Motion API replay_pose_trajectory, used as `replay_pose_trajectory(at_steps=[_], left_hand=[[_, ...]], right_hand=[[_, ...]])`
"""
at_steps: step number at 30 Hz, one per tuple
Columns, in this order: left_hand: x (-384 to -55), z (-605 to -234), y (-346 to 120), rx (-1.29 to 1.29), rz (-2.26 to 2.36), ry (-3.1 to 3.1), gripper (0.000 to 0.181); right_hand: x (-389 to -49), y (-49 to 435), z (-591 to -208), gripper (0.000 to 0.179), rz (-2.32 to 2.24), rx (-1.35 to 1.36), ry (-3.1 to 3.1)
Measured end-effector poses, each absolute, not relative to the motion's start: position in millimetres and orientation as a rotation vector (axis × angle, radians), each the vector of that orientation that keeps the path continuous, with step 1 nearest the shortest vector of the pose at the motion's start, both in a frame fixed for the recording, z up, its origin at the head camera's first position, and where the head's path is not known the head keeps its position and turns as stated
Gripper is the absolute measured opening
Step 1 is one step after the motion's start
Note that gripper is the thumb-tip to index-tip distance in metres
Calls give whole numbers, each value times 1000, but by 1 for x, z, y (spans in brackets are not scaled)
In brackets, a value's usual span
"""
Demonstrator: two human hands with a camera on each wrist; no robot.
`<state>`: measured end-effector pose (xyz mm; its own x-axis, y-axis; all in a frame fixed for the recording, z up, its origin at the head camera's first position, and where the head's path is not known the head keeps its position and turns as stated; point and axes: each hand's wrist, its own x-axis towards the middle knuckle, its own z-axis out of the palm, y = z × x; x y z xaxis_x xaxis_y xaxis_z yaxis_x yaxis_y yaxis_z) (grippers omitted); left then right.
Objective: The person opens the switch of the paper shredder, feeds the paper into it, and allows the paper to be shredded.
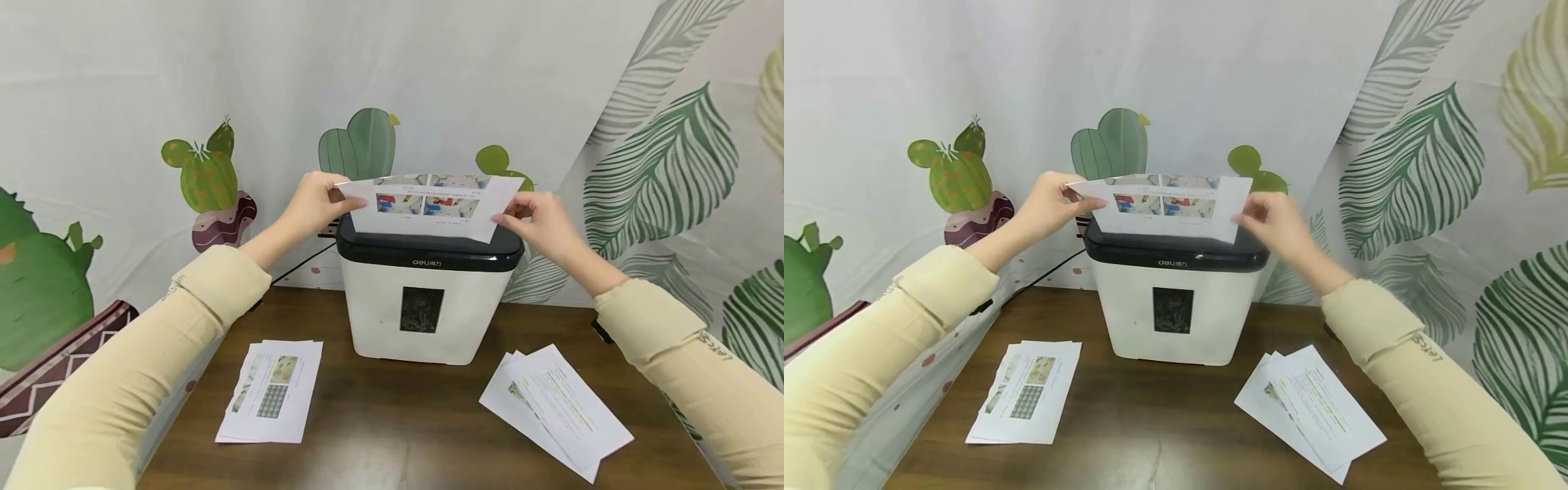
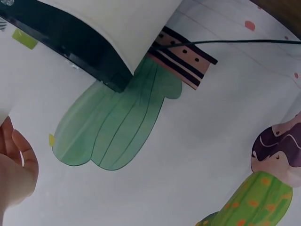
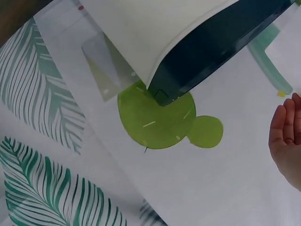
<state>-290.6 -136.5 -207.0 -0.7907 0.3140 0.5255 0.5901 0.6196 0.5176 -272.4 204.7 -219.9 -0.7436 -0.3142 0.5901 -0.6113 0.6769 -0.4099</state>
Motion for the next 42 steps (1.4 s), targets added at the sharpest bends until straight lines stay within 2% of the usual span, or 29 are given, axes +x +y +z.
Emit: replay_pose_trajectory(at_steps=[15,21,34,39,42], left_hand=[[-314,-219,-120,-685,-1044,-2335,13],[-320,-231,-119,-676,-1183,-2320,13],[-331,-241,-119,-556,-1291,-2286,32],[-334,-238,-115,-503,-1350,-2205,20],[-336,-239,-113,-484,-1315,-2218,22]], right_hand=[[-307,198,-246,15,824,520,-2321],[-311,203,-251,13,786,551,-2368],[-315,203,-251,13,810,595,-2469],[-318,200,-249,11,816,566,-2490],[-320,200,-249,12,816,537,-2502]])
